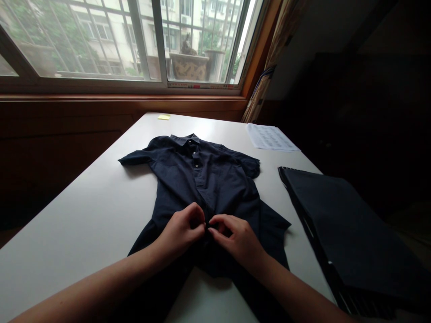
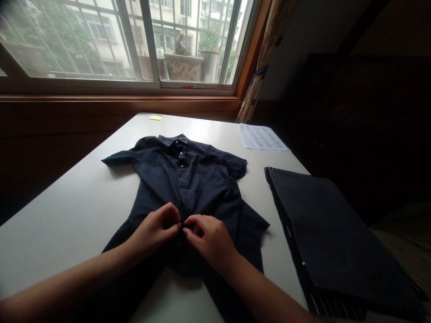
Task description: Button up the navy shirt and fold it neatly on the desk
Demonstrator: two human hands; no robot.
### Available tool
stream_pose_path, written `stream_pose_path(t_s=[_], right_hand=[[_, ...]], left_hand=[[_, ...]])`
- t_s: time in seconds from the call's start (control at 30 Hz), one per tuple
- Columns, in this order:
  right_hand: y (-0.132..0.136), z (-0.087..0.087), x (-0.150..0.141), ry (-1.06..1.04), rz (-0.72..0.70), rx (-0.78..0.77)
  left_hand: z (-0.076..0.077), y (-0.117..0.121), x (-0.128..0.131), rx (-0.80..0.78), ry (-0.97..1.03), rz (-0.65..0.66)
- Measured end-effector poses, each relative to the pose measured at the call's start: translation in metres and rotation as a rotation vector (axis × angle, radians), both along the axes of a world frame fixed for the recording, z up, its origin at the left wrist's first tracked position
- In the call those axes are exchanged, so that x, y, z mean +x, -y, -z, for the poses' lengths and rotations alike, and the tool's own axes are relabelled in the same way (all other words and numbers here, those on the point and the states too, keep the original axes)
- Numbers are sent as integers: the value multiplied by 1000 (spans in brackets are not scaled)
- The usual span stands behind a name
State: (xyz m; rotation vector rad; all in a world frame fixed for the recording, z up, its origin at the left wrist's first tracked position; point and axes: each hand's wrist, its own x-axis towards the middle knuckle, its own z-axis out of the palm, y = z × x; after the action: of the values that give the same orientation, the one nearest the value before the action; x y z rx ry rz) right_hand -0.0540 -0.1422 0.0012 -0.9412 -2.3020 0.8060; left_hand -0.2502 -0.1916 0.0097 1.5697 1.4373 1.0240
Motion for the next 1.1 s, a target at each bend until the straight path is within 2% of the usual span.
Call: stream_pose_path(t_s=[0.4,0.73,1.1], right_hand=[[2,-1,-3,11,-4,128],[-2,-3,-1,-38,20,-122],[-5,-13,1,-63,-20,-251]], left_hand=[[1,-1,0,-22,4,-24],[-4,0,1,3,16,3],[-1,2,1,56,-26,31]])
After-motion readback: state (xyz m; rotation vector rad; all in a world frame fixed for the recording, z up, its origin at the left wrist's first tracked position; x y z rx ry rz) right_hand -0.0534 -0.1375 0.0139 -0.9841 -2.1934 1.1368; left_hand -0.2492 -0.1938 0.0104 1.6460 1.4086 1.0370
